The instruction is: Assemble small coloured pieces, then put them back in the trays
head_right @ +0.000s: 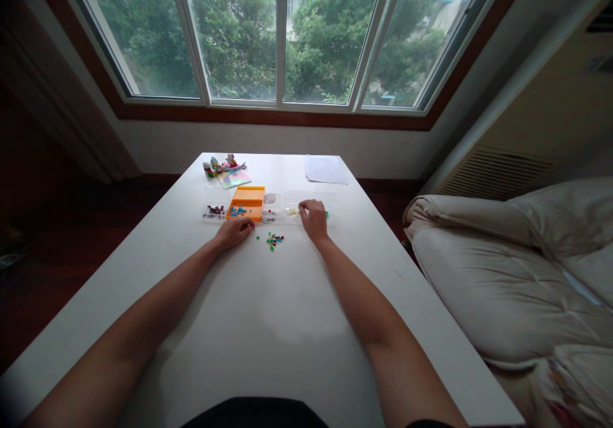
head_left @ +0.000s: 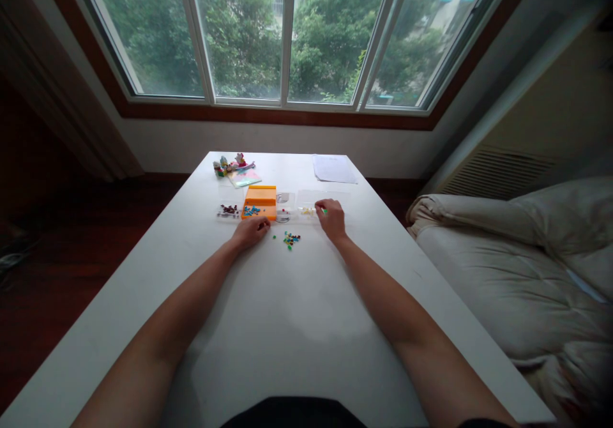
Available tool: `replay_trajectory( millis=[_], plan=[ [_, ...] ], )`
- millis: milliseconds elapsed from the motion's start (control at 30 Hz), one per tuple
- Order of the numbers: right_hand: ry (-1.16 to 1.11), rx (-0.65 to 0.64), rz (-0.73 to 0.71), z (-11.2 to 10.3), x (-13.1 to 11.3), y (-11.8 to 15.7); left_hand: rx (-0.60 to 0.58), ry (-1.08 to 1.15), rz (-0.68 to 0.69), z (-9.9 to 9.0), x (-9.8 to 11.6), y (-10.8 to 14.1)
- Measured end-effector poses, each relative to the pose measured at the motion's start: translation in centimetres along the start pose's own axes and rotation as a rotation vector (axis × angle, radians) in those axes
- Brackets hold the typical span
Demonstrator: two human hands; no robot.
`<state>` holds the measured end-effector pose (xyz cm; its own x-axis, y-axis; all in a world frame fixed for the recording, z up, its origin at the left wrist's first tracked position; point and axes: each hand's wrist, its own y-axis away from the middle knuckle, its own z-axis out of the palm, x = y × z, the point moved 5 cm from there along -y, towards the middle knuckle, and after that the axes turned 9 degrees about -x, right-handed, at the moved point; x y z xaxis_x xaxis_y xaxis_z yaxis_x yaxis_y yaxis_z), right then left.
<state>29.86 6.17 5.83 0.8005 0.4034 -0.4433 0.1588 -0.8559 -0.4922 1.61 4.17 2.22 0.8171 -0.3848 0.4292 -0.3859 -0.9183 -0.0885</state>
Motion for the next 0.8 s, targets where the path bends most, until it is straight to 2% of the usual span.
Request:
replay_trajectory(
  millis=[67, 167, 333, 500, 667, 800],
  plan=[
    [0.005, 0.074, 0.122, -0.8, 2.9, -0.2, 0.000, 0.005, 0.006, 0.0, 0.0, 0.0],
    [0.011, 0.112, 0.201, -1.1, 5.4, -0.1, -0.003, 0.004, 0.001, 0.1, 0.0, 0.0],
    [0.002, 0.171, 0.242, -0.9, 6.3, 0.1, -0.005, -0.004, 0.003, 0.0, 0.1, 0.0],
    [-0.030, 0.129, 0.130, 0.4, 3.6, 0.3, 0.006, 0.004, 0.009, -0.1, 0.3, 0.1],
    [-0.127, -0.137, -0.233, 2.9, -1.8, 1.3, 0.011, -0.005, -0.003, -0.1, 0.3, 0.2],
    [-0.155, -0.331, -0.396, 4.7, -3.8, 2.1, 0.017, -0.006, 0.006, 0.0, 0.0, 0.0]
  ],
)
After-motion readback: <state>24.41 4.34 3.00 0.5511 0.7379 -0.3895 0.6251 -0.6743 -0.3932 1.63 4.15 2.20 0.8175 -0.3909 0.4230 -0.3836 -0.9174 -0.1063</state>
